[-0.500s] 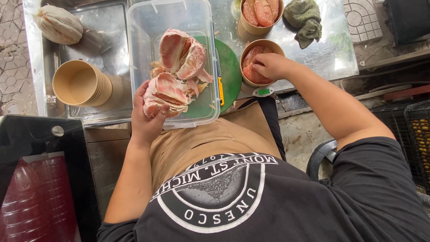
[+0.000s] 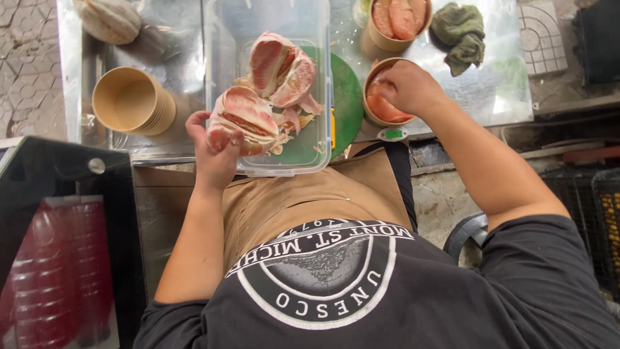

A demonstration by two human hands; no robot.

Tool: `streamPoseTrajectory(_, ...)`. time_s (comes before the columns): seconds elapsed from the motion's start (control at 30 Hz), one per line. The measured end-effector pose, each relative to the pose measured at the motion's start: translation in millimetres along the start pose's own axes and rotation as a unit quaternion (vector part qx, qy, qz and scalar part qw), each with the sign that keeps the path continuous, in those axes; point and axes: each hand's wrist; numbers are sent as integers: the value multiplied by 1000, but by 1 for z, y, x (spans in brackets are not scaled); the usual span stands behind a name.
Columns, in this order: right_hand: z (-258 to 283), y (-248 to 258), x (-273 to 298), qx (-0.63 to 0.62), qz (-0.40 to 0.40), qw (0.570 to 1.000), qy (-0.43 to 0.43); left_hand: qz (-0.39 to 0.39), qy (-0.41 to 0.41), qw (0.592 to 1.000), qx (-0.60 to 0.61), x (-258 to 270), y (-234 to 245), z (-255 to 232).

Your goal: Peeling a pomelo and removing segments into a container.

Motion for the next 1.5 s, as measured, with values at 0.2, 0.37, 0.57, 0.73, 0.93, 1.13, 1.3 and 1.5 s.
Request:
streamPoseTrajectory(0.2, 128, 62, -59, -91, -83, 989, 77, -69, 7, 976, 205, -14, 11, -5)
streamPoseTrajectory(0.37, 121, 4, -63, -174, -126, 976, -45, -92, 20, 956, 279, -16, 6, -10)
streamPoseTrajectory(0.57, 134, -41, -40, -279, -168, 934, -149, -123, 20, 964, 235, -24, 4, 12)
streamPoseTrajectory(0.73, 228, 18, -64, -233, -117, 963, -61, -97, -20, 986, 135, -24, -28, -4)
streamPoseTrajectory(0.93, 224, 13, -94, -445, 5, 896, -4, -67, -25, 995, 71, -28, -43, -48)
streamPoseTrajectory(1.13, 225, 15, -88, -479, 87, 873, -32, -37, 38, 998, 17, -29, -47, -65)
streamPoseTrajectory(1.3, 237, 18, -88, -408, 71, 908, -63, -61, 76, 990, 104, -33, -52, -48)
streamPoseTrajectory(1.5, 232, 26, -83, -428, 96, 897, -50, -52, 33, 990, 125, -28, -52, -38)
Point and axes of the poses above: each hand's wrist, its own x-axis away from the middle knuckle, its own y-axis out of the back of the hand, z = x × y, and after that the axes turned 4 degrees about z, right-handed
